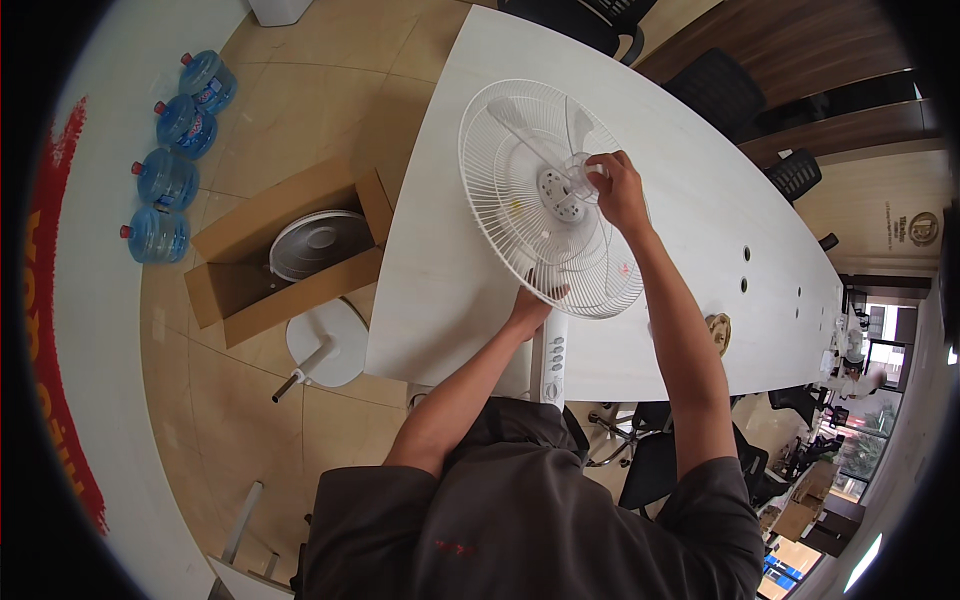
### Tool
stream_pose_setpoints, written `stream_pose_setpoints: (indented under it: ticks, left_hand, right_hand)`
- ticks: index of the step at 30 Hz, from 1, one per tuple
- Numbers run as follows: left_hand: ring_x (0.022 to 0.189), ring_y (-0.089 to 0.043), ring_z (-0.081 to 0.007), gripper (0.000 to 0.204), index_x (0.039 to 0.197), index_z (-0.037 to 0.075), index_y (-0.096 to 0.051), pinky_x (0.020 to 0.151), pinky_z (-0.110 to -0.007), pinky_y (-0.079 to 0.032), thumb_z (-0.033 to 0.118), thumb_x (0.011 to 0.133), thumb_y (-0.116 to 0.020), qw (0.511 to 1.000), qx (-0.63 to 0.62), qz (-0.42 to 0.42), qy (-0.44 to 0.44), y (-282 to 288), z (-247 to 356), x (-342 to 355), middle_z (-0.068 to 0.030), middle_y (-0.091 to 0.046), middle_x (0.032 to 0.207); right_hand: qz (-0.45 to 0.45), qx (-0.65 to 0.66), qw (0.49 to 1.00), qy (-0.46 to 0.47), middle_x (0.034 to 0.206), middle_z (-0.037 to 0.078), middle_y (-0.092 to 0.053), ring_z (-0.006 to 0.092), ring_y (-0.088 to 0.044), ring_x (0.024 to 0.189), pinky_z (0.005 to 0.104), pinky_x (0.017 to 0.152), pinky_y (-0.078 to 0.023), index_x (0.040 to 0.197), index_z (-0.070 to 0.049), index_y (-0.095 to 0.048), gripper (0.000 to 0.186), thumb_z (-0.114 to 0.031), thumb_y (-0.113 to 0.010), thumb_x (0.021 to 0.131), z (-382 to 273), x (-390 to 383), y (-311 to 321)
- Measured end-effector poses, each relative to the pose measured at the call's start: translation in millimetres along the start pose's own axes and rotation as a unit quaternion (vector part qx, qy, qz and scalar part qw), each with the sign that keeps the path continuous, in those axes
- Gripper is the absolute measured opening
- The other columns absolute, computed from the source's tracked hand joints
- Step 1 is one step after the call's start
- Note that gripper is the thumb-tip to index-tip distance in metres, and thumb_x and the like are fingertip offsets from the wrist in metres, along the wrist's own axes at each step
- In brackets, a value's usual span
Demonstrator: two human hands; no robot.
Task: The recorder is disassembling and reassembling parts of a white electric fan using a screwdriver on a long office table.
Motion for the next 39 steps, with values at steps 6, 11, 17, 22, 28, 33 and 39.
stream_pose_setpoints:
  ticks: [6,11,17,22,28,33,39]
  left_hand:
    - [0.122,-0.050,-0.0262,0.073,0.144,0.001,-0.027,0.103,-0.037,-0.041,0.020,0.087,-0.069,1.000,-0.020,0.003,-0.020,-22,-23,26,-0.0157,-0.051,0.133]
    - [0.123,-0.050,-0.0288,0.077,0.143,-0.005,-0.018,0.103,-0.037,-0.040,0.016,0.086,-0.066,0.999,0.022,0.006,-0.027,-32,-30,29,-0.0213,-0.050,0.133]
    - [0.124,-0.046,-0.0321,0.076,0.142,-0.006,-0.018,0.105,-0.039,-0.039,0.015,0.085,-0.065,0.995,0.036,0.039,-0.083,-43,-28,32,-0.0245,-0.043,0.134]
    - [0.133,-0.033,-0.0355,0.081,0.143,-0.005,-0.018,0.112,-0.043,-0.028,0.018,0.083,-0.067,0.991,0.056,0.061,-0.104,-48,-35,37,-0.0253,-0.032,0.139]
    - [0.133,-0.034,-0.0356,0.085,0.145,-0.002,-0.018,0.113,-0.044,-0.027,0.024,0.083,-0.070,0.986,0.117,0.075,-0.096,-47,-43,38,-0.0226,-0.034,0.141]
    - [0.132,-0.037,-0.0337,0.086,0.146,-0.001,-0.017,0.112,-0.044,-0.029,0.027,0.085,-0.071,0.990,0.087,0.063,-0.089,-48,-43,37,-0.0213,-0.038,0.141]
    - [0.129,-0.042,-0.0283,0.084,0.145,0.000,-0.017,0.109,-0.039,-0.035,0.027,0.087,-0.071,0.995,0.033,0.048,-0.086,-48,-44,39,-0.0186,-0.040,0.140]
  right_hand:
    - [0.036,0.000,0.999,-0.029,0.090,0.014,-0.060,0.0273,-0.060,0.072,0.0367,0.067,-0.048,0.100,-0.006,-0.067,0.017,0.001,-0.064,0.084,55,-7,11]
    - [0.009,0.042,0.996,-0.077,0.097,0.008,-0.065,0.0151,-0.060,0.071,0.0278,0.064,-0.048,0.105,-0.005,-0.066,0.018,0.000,-0.059,0.090,100,-18,4]
    - [-0.005,0.104,0.988,-0.114,0.093,0.007,-0.063,0.0150,-0.058,0.072,0.0285,0.067,-0.048,0.106,-0.005,-0.067,0.015,-0.004,-0.059,0.093,111,-14,-1]
    - [-0.014,0.091,0.987,-0.130,0.092,0.006,-0.064,0.0132,-0.056,0.071,0.0282,0.067,-0.046,0.108,-0.006,-0.067,0.016,-0.006,-0.058,0.095,114,-18,2]
    - [-0.015,0.108,0.983,-0.147,0.092,0.005,-0.065,0.0117,-0.054,0.070,0.0272,0.068,-0.045,0.109,-0.006,-0.067,0.017,-0.008,-0.058,0.096,119,-33,4]
    - [-0.003,0.114,0.981,-0.159,0.095,0.006,-0.066,0.0110,-0.054,0.071,0.0271,0.070,-0.046,0.117,-0.008,-0.067,0.023,-0.009,-0.057,0.096,119,-38,7]
    - [0.017,0.204,0.965,-0.164,0.114,0.009,-0.063,0.0138,-0.060,0.092,0.0276,0.083,-0.048,0.134,-0.003,-0.054,0.038,-0.010,-0.056,0.097,113,-57,18]
Point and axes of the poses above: each hand's wrist, its own x-axis towards the middle knuckle, its own y-axis out of the back of the hand, z = x × y, the point moved 9 cm from there along x, towards the middle knuckle
